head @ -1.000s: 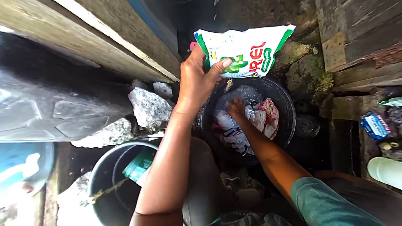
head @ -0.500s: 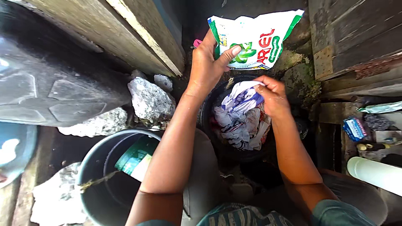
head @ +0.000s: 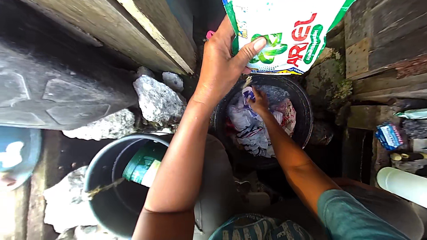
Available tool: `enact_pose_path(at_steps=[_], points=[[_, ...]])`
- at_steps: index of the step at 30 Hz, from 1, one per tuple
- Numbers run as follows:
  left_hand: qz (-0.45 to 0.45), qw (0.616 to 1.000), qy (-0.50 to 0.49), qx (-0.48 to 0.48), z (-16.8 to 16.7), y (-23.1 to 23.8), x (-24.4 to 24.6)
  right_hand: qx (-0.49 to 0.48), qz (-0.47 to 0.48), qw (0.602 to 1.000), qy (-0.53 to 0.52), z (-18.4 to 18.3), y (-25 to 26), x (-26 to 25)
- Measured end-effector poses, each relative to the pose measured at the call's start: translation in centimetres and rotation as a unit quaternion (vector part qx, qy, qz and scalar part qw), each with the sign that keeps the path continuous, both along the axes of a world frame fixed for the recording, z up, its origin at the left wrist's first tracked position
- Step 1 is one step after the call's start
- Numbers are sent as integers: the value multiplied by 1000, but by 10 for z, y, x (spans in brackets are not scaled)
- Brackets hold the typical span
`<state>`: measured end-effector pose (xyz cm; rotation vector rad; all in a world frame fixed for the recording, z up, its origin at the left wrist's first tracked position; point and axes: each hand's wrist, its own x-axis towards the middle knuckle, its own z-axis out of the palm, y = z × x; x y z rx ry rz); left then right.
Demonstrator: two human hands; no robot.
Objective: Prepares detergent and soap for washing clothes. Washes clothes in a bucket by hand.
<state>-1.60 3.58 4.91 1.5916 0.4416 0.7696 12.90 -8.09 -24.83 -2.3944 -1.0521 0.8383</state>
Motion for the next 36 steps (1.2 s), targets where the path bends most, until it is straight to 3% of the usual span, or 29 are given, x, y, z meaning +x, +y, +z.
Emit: enact_pose_path(at_steps=[3, 6, 10, 12, 14, 15, 17, 19, 21, 24, 26, 30, 32, 36], points=[[-3, 1000, 18, 15, -2, 0, 1, -29, 80, 996, -11, -35, -18, -27], [-10, 999, 27, 31, -3, 0, 1, -65, 165, 984, -7, -35, -18, -10], [-18, 997, 44, 57, -4, -3, 4, -103, 17, 993, -49, -23, -4, -39], [-21, 996, 51, 68, -6, -2, 4, -74, 51, 995, 43, -9, -6, -46], [-26, 995, 55, 74, -8, -3, 3, 30, 139, 976, 164, 2, -22, -23], [-26, 995, 54, 78, -8, -3, 2, 73, 153, 971, 166, 11, -32, -8], [-20, 995, 51, 81, -7, -2, 1, 97, 65, 993, 12, 28, -61, 17], [-8, 995, 54, 83, -7, -2, 0, -7, -120, 989, -90, 33, -90, 30], [-10, 995, 63, 79, -7, -2, 2, -68, -260, 963, -29, 9, -122, 34], [-24, 994, 72, 81, -8, -2, 4, 64, -382, 909, 153, 4, -143, 18], [-28, 993, 82, 78, -7, -3, 2, 133, -415, 875, 212, 31, -144, 8], [-18, 993, 86, 73, -6, 1, -1, 238, -392, 871, 178, 96, -149, -3], [-16, 994, 86, 69, -6, 3, -3, 326, -386, 843, 184, 130, -153, -3], [-13, 996, 65, 52, -2, 4, -5, 443, -302, 824, 181, 221, -165, 10]])
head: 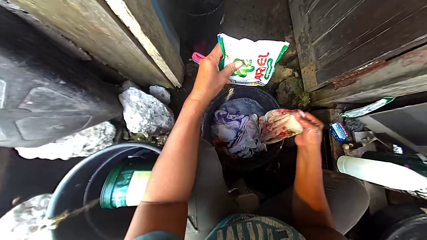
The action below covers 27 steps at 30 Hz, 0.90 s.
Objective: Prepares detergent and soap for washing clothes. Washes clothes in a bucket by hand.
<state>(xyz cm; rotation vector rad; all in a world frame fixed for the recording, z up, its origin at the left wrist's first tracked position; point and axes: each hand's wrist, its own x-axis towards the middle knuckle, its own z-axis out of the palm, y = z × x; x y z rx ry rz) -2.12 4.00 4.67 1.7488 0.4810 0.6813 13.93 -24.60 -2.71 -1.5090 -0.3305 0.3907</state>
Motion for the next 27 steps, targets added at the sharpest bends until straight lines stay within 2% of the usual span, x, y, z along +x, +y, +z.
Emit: enact_pose_path(at_steps=[3, 6, 10, 13, 15, 19, 21, 23, 25, 27], points=[[17, 999, -34, -9, 2, 0, -2, 54, 44, 994, -80, 55, -1, 11], [40, 997, -60, -16, 5, 3, -9, 118, 92, 978, -143, 85, 11, 20], [67, 993, -88, -37, 5, 8, -13, 228, 100, 949, -194, 111, 37, 33], [74, 988, -124, -57, 7, 10, -14, 360, 75, 907, -206, 120, 61, 37], [79, 984, -141, -77, 11, 9, -14, 372, 124, 891, -228, 113, 77, 40], [72, 982, -150, -87, 12, 8, -13, 240, 337, 878, -240, 58, 112, 55], [65, 984, -145, -75, 9, 8, -13, 133, 375, 892, -214, 16, 129, 54], [59, 986, -136, -69, 8, 6, -13, -11, 380, 893, -241, -28, 143, 51], [55, 987, -132, -66, 8, 5, -11, -196, 377, 852, -306, -68, 155, 51], [46, 990, -124, -57, 7, 4, -10, -349, 384, 810, -275, -112, 164, 45]])
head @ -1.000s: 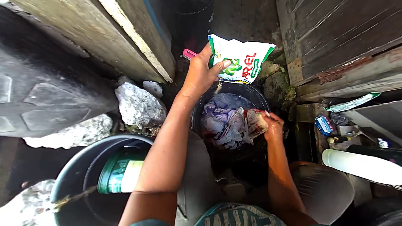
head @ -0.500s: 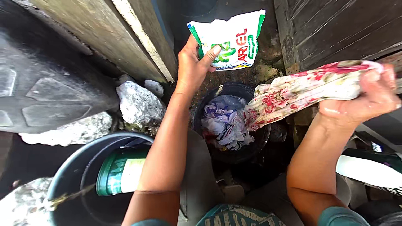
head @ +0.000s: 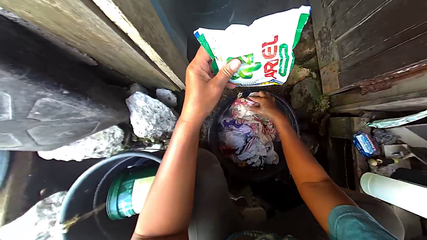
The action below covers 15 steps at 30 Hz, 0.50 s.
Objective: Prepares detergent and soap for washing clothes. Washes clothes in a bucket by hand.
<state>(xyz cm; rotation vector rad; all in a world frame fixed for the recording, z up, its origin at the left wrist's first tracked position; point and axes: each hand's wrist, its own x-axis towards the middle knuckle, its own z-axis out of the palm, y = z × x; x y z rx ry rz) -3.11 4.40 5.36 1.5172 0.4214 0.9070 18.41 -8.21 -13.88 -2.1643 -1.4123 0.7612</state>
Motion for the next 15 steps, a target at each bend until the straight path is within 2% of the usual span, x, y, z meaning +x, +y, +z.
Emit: enact_pose_path(at_steps=[3, 5, 7, 8, 10, 12, 13, 15], points=[[-8, 1000, 9, 14, -2, -2, 2, -109, -64, 992, 25, -85, -4, -31], [-11, 1000, 11, 15, -2, -4, 3, -193, -3, 981, -11, -121, -14, -51], [-13, 1000, 18, 17, -2, -6, 4, -267, 96, 959, -25, -129, -17, -46], [-13, 999, 20, 20, -4, -6, 4, -290, 116, 950, -25, -131, -17, -39], [-12, 999, 20, 26, -4, -6, 4, -319, 59, 946, -4, -137, -18, -38], [-11, 999, 22, 31, -4, -7, 5, -287, -40, 957, -17, -139, -23, -63], [-13, 999, 21, 33, -4, -9, 6, -272, -44, 961, -19, -134, -25, -75], [-17, 999, 25, 41, -4, -9, 8, -272, 52, 961, -3, -127, -28, -73]])
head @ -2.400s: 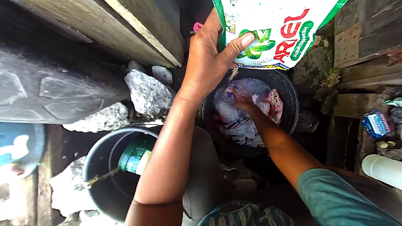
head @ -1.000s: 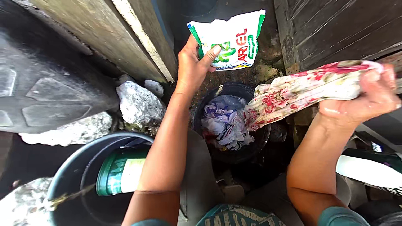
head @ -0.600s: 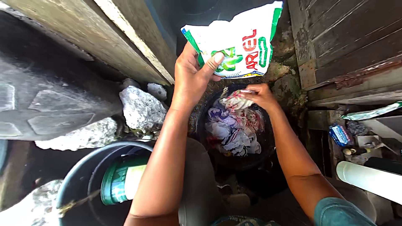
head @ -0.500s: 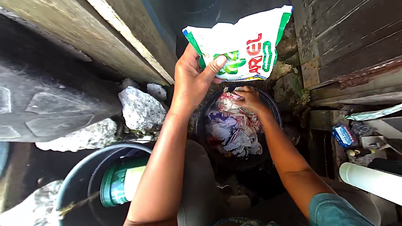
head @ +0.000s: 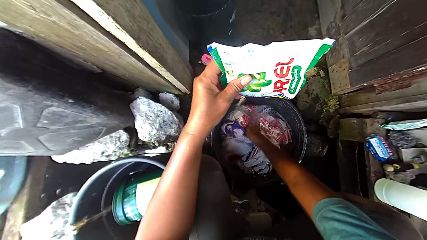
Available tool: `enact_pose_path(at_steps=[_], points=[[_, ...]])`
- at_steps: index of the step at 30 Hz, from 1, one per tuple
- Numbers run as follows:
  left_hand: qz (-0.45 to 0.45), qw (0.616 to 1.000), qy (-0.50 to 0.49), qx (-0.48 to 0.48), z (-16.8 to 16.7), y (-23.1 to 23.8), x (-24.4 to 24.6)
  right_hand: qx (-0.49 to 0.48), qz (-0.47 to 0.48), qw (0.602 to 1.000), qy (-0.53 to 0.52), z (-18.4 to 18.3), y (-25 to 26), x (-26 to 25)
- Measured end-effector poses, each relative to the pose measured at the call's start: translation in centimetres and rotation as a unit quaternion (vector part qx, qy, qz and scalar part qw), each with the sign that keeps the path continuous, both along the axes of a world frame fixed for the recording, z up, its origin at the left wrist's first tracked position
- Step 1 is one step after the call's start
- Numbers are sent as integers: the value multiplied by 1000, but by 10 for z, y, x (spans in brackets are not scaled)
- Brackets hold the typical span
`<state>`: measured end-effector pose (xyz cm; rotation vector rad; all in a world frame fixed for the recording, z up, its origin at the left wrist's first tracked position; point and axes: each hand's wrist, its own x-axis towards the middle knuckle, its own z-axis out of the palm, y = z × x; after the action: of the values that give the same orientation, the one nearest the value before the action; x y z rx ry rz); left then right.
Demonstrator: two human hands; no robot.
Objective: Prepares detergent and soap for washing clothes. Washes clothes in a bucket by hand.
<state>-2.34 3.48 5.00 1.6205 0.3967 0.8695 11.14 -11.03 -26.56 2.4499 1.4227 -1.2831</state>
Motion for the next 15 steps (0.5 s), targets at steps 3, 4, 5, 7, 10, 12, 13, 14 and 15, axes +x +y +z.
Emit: enact_pose_path(at_steps=[3, 4, 5, 7, 10, 12, 13, 14, 15], points=[[-8, 999, 30, 43, -5, -1, 1, -20, 77, 997, 23, -6, -5, 26], [-6, 997, 37, 64, -7, 0, 2, 5, 54, 999, -7, -7, -6, 27], [-4, 996, 43, 78, -9, 1, 2, 49, 15, 998, -46, -6, -10, 19], [2, 994, 49, 94, -12, 5, 1, 94, -47, 988, -111, -5, -12, -3], [14, 994, 51, 100, -13, 9, -1, 60, -71, 993, -73, 32, -15, -9], [19, 994, 46, 97, -12, 10, -2, 113, -103, 988, -28, 69, -18, 9], [22, 994, 43, 93, -10, 10, -3, 169, -123, 978, -18, 85, -20, 18], [25, 995, 37, 91, -9, 9, -4, 225, -145, 963, -11, 99, -21, 26], [29, 995, 31, 91, -8, 9, -4, 273, -160, 949, -3, 114, -20, 34]])
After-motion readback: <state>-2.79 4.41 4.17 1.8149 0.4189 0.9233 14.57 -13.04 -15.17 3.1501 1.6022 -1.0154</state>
